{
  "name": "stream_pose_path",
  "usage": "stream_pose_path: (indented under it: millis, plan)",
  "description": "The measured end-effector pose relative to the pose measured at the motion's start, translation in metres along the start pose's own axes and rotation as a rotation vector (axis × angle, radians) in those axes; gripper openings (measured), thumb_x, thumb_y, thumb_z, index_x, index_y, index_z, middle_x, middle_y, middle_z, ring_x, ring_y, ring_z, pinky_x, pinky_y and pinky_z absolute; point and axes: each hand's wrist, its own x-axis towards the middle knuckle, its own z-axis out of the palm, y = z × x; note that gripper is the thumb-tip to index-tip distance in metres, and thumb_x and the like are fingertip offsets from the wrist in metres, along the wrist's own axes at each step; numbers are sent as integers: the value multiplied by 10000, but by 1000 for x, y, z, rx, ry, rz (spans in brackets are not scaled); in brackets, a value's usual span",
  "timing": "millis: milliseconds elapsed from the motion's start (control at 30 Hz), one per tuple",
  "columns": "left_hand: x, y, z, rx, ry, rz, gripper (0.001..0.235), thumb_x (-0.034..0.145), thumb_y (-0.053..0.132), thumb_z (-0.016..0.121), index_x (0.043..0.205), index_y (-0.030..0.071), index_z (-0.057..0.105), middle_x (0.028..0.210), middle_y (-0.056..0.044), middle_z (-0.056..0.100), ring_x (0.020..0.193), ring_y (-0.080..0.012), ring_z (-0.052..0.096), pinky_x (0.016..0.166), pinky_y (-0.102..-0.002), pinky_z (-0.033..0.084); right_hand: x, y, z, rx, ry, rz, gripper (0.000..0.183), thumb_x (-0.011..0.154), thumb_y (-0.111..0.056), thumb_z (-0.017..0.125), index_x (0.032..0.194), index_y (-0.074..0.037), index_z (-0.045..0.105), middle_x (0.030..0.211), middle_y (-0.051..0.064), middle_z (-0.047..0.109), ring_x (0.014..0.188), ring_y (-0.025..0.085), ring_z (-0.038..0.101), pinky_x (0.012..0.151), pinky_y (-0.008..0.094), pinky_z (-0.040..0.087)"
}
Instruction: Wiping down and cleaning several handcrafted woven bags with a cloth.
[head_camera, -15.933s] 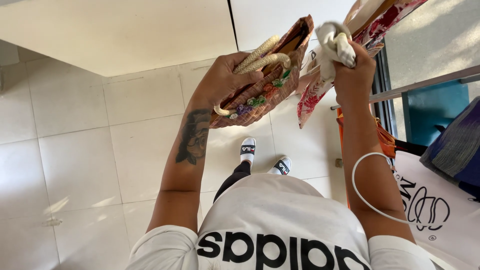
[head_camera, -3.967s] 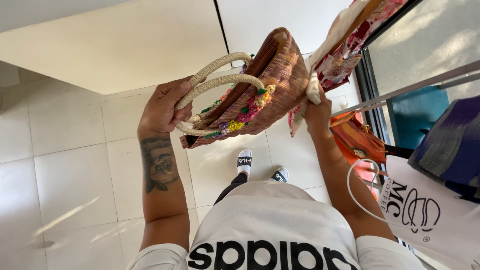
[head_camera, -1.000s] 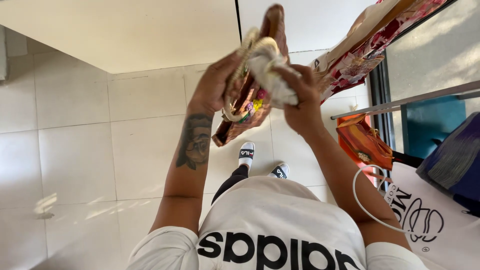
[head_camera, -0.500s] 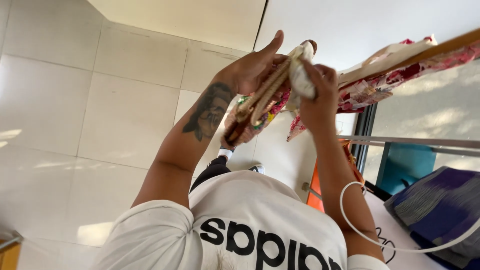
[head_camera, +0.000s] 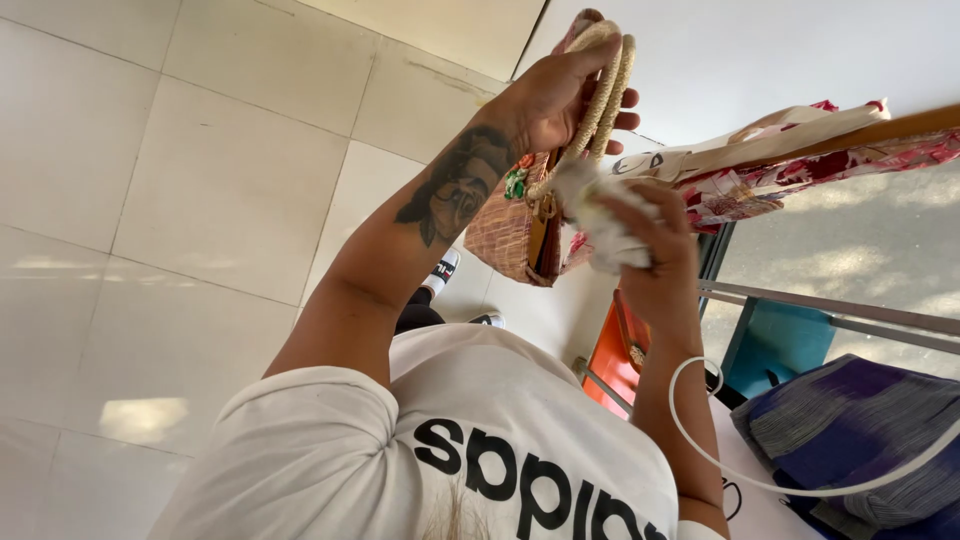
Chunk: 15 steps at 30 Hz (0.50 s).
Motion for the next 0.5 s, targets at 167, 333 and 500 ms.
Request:
stream_pose_path:
  millis: [167, 333, 500]
  plan:
    - [-1, -3, 7, 15, 98, 53, 377, 978, 259, 499, 1220, -18, 583, 1034, -205, 697, 979, -364, 738, 825, -563, 628, 3, 8, -3, -164, -251, 108, 592, 774, 86, 683, 1264, -243, 739, 1286, 83, 641, 940, 272, 684, 784, 351, 559]
    - [10, -7, -5, -32, 115, 71, 393, 1006, 211, 471, 1323, -14, 526, 1059, -199, 693, 981, -356, 730, 863, -578, 613, -1, 13, -16, 208, 40, 109, 489, 811, 107, 667, 1194, -188, 735, 1374, 64, 562, 1185, 250, 567, 965, 340, 502]
    - [16, -12, -9, -66, 133, 98, 349, 998, 181, 493, 1285, -10, 551, 1063, -197, 699, 985, -359, 741, 841, -564, 630, -5, 27, -20, 236, -201, 106, 457, 697, 22, 818, 1089, -209, 767, 1366, 55, 597, 1123, 252, 639, 938, 328, 600]
